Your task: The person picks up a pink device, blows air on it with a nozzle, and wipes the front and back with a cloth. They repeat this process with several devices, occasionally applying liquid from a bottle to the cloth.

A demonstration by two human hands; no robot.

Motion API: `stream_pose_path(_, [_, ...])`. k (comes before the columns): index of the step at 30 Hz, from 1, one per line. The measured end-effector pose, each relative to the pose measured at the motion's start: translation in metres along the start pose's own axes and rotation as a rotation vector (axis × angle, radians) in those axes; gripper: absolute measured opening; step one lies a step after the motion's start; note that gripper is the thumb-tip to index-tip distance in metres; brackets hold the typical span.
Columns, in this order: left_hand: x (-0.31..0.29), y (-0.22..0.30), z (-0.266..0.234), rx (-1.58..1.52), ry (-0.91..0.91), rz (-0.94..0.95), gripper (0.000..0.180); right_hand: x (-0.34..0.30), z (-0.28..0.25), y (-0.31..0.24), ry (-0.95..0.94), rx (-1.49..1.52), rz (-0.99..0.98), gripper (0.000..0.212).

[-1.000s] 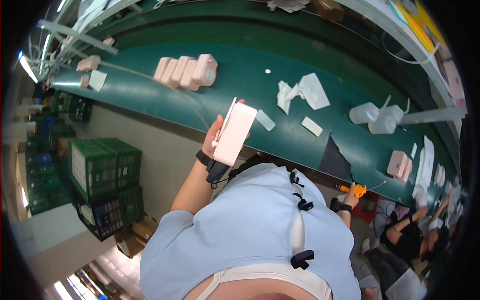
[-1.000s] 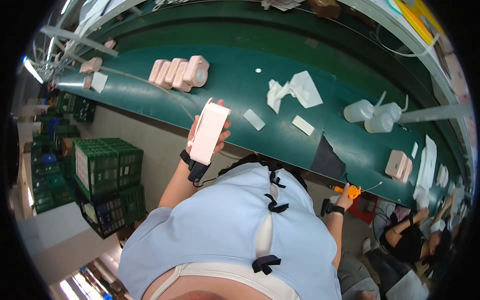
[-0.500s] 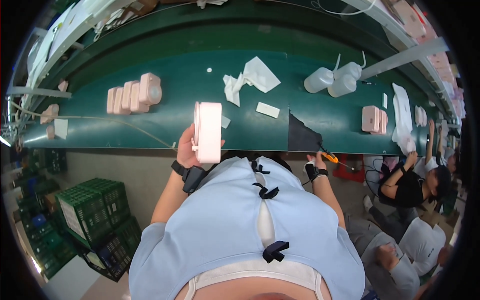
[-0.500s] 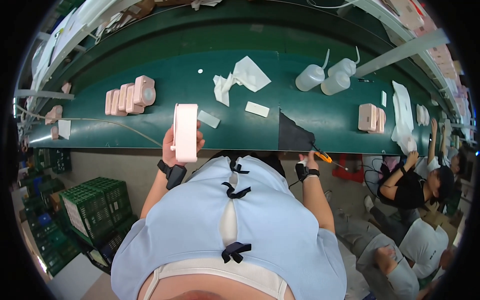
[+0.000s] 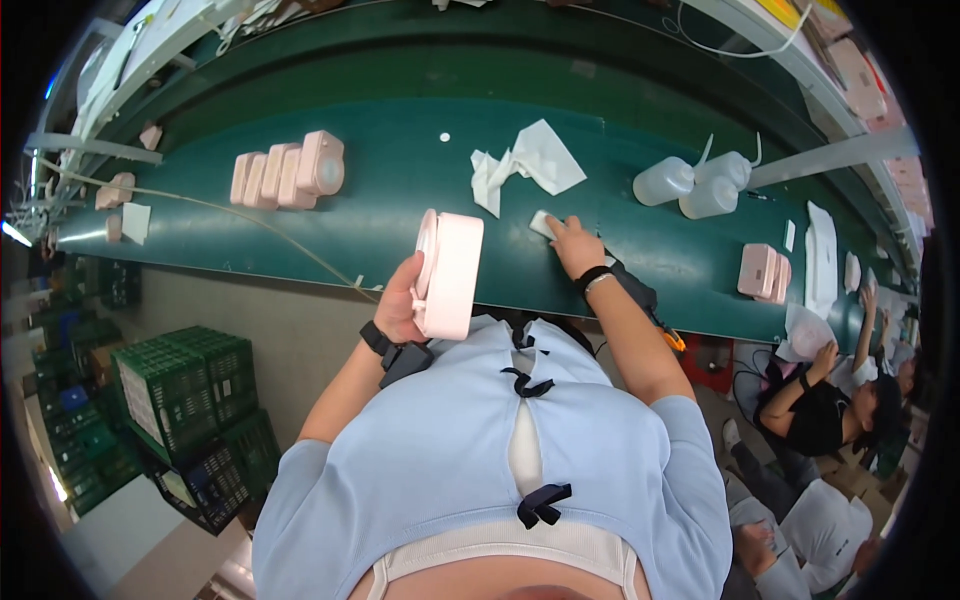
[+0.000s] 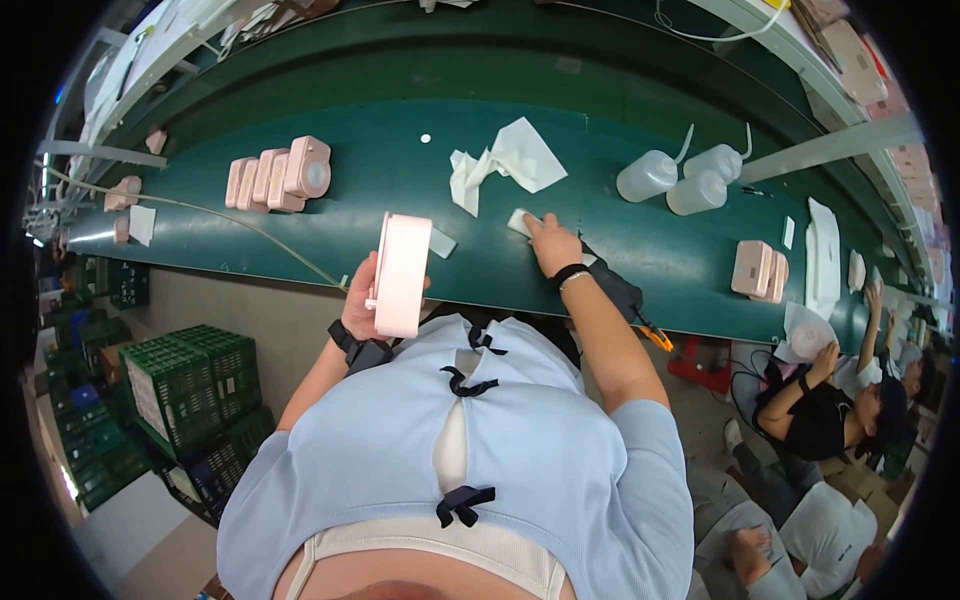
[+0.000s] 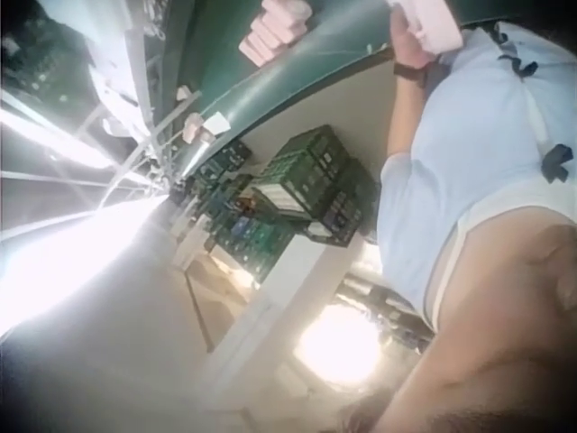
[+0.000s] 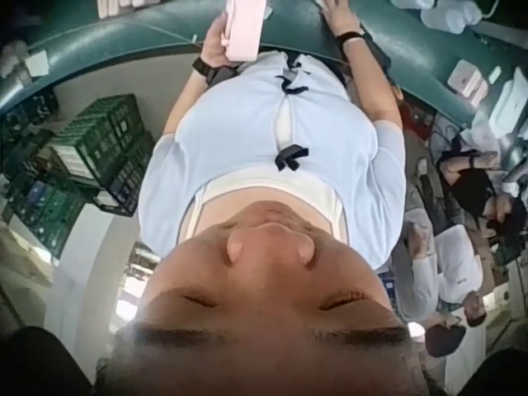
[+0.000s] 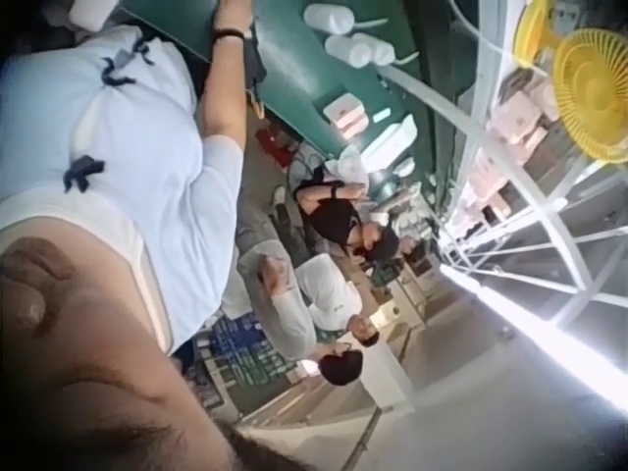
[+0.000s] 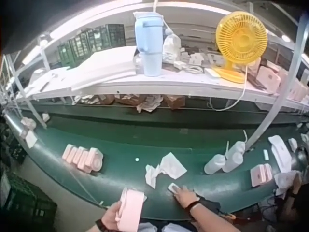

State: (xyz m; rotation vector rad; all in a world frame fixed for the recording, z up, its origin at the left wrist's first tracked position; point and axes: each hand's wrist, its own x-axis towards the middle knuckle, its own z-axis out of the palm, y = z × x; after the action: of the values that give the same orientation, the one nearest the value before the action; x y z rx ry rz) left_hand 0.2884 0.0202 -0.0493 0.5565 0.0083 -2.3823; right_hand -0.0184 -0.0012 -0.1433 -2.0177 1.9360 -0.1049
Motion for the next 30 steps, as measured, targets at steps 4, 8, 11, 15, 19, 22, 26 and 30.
stream_pose_path(4, [-0.001,-0.002,0.016,0.03,0.033,0.053,0.059,-0.016,-0.081,-0.035,0.249,0.437,-0.131,0.048])
stream_pose_path(8, [0.003,-0.006,0.038,0.037,0.083,0.043,0.055,-0.064,-0.191,-0.09,0.225,0.4,-0.611,0.056])
stream_pose_path(11, [0.006,-0.002,0.05,0.097,0.104,-0.011,0.052,-0.062,-0.208,-0.108,0.278,0.28,-0.785,0.059])
stream_pose_path(15, [0.001,0.006,0.055,0.053,-0.229,-0.105,0.054,-0.059,-0.213,-0.115,0.408,0.152,-0.819,0.059])
stream_pose_path(19, [0.004,0.001,0.072,0.173,-0.075,-0.029,0.056,-0.061,-0.225,-0.117,0.414,0.167,-0.854,0.058])
stream_pose_path(22, [0.002,0.005,0.064,0.064,-0.17,-0.128,0.058,-0.066,-0.227,-0.122,0.384,0.208,-0.866,0.058])
stream_pose_path(26, [-0.001,-0.003,0.089,0.152,-0.038,-0.045,0.057,-0.066,-0.233,-0.121,0.401,0.202,-0.822,0.06])
stream_pose_path(30, [0.002,0.007,0.072,0.062,-0.213,-0.174,0.057,-0.071,-0.235,-0.123,0.429,0.159,-0.837,0.061])
